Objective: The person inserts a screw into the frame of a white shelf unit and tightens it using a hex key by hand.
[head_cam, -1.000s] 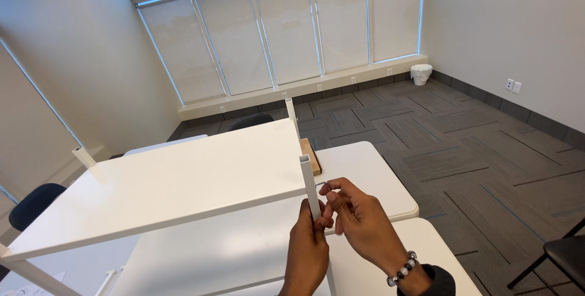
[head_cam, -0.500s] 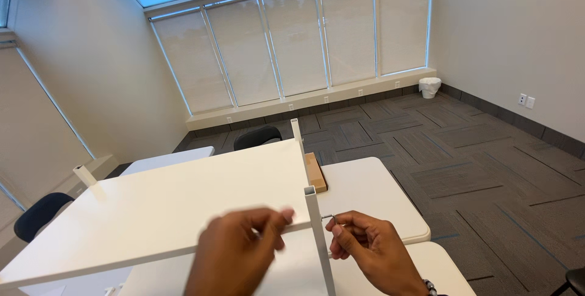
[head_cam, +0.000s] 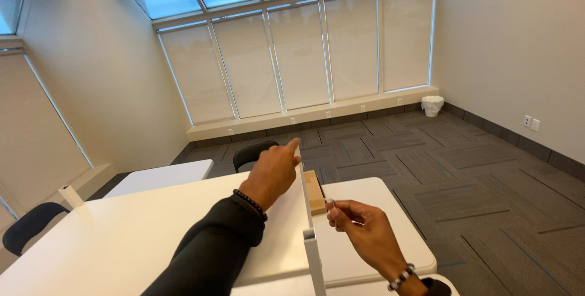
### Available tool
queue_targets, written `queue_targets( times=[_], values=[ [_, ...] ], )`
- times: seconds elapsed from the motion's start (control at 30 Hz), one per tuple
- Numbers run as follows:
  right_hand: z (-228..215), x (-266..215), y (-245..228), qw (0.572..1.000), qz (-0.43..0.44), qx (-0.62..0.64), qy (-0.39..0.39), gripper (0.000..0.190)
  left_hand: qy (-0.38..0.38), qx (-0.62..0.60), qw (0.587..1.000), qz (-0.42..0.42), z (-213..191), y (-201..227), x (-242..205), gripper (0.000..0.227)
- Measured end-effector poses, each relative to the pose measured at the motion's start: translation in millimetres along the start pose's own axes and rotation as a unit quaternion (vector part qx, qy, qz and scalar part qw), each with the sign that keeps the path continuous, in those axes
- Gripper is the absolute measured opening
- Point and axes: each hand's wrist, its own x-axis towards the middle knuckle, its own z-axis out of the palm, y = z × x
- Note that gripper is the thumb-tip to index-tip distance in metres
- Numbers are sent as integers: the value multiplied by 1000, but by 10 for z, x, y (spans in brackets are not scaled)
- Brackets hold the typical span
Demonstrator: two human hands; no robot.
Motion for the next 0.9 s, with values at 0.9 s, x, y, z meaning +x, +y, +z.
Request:
queue_targets(
  times=[0.9],
  values=[
    [265, 1170, 110, 995, 16, 86, -57, 42, 101, 30, 994, 9, 100, -120, 214, 28]
  ],
)
